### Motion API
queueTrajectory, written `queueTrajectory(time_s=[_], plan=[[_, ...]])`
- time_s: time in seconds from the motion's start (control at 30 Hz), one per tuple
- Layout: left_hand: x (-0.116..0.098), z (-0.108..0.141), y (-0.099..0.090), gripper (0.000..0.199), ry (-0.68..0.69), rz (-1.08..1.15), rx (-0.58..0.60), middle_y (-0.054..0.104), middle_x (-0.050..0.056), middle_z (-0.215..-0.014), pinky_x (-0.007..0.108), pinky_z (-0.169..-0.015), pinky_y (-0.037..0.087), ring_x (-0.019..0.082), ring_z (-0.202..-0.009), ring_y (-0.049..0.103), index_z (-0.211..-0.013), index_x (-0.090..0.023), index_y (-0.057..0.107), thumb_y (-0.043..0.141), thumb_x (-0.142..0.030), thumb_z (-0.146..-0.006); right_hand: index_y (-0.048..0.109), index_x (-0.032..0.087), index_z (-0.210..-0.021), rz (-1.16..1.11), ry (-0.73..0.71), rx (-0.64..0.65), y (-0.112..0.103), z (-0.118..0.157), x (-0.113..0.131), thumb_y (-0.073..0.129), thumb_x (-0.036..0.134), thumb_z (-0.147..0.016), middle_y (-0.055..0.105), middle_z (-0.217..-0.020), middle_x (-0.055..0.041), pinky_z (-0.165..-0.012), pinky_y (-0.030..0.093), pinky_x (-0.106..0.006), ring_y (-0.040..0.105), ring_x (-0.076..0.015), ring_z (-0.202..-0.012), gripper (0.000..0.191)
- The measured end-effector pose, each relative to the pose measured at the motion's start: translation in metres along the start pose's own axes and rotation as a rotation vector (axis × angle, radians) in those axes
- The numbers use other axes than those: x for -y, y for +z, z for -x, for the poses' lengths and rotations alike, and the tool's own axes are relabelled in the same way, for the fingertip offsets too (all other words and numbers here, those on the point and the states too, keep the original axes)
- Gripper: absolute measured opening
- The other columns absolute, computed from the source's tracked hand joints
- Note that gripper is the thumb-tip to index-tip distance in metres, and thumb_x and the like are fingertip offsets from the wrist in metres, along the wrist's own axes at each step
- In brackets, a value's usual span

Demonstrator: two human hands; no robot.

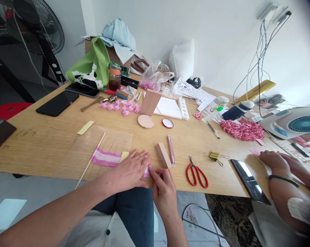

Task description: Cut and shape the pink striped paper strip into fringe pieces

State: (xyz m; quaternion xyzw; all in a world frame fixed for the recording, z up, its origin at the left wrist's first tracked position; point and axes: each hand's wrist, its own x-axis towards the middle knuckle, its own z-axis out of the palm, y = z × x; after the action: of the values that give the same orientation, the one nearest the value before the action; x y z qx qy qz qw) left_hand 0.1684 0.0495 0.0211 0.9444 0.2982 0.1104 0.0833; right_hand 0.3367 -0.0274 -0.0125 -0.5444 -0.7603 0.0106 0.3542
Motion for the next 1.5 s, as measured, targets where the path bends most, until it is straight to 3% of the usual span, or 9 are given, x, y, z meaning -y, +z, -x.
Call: queueTrajectory(time_s=[0.7, 0.97, 1.23, 1.5], plan=[[0.0003, 0.001, -0.0015, 0.076, 0.006, 0.011, 0.004, 0.047, 0.025, -0.14, 0.049, -0.112, 0.03, 0.032, -0.137, 0.037, -0.13, -0.006, 0.044, 0.068, -0.056, -0.077, 0.062, 0.02, -0.119, 0.012, 0.058, -0.004, 0.0017, -0.0029, 0.0015, 0.04, 0.002, -0.089, 0.052, -0.094, -0.007, -0.07, 0.049, -0.032, 0.051, -0.0181, -0.086, 0.042], [-0.0018, 0.0001, -0.0059, 0.081, -0.019, 0.045, 0.017, 0.051, 0.025, -0.138, 0.049, -0.111, 0.031, 0.032, -0.136, 0.04, -0.127, -0.008, 0.044, 0.078, -0.051, -0.068, 0.061, 0.022, -0.123, 0.037, 0.084, -0.006, 0.002, -0.0051, 0.0027, 0.039, 0.004, -0.09, 0.054, -0.092, -0.007, -0.07, 0.05, -0.033, 0.053, -0.0186, -0.086, 0.043], [-0.0019, -0.0002, -0.0084, 0.083, -0.018, 0.023, 0.054, 0.049, 0.023, -0.14, 0.047, -0.113, 0.028, 0.031, -0.137, 0.039, -0.131, -0.007, 0.04, 0.077, -0.051, -0.071, 0.061, 0.018, -0.121, 0.088, 0.085, 0.02, 0.0035, -0.0069, 0.0031, 0.039, 0.004, -0.089, 0.053, -0.092, -0.0075, -0.07, 0.049, -0.032, 0.052, -0.0188, -0.085, 0.042], [-0.0007, 0.0006, -0.006, 0.082, -0.012, 0.056, 0.017, 0.05, 0.024, -0.138, 0.05, -0.112, 0.031, 0.032, -0.136, 0.04, -0.13, -0.008, 0.041, 0.08, -0.046, -0.068, 0.062, 0.018, -0.12, 0.112, 0.081, 0.052, 0.003, -0.0095, 0.0053, 0.039, 0.003, -0.087, 0.052, -0.091, -0.0076, -0.068, 0.048, -0.032, 0.051, -0.0192, -0.083, 0.043]])
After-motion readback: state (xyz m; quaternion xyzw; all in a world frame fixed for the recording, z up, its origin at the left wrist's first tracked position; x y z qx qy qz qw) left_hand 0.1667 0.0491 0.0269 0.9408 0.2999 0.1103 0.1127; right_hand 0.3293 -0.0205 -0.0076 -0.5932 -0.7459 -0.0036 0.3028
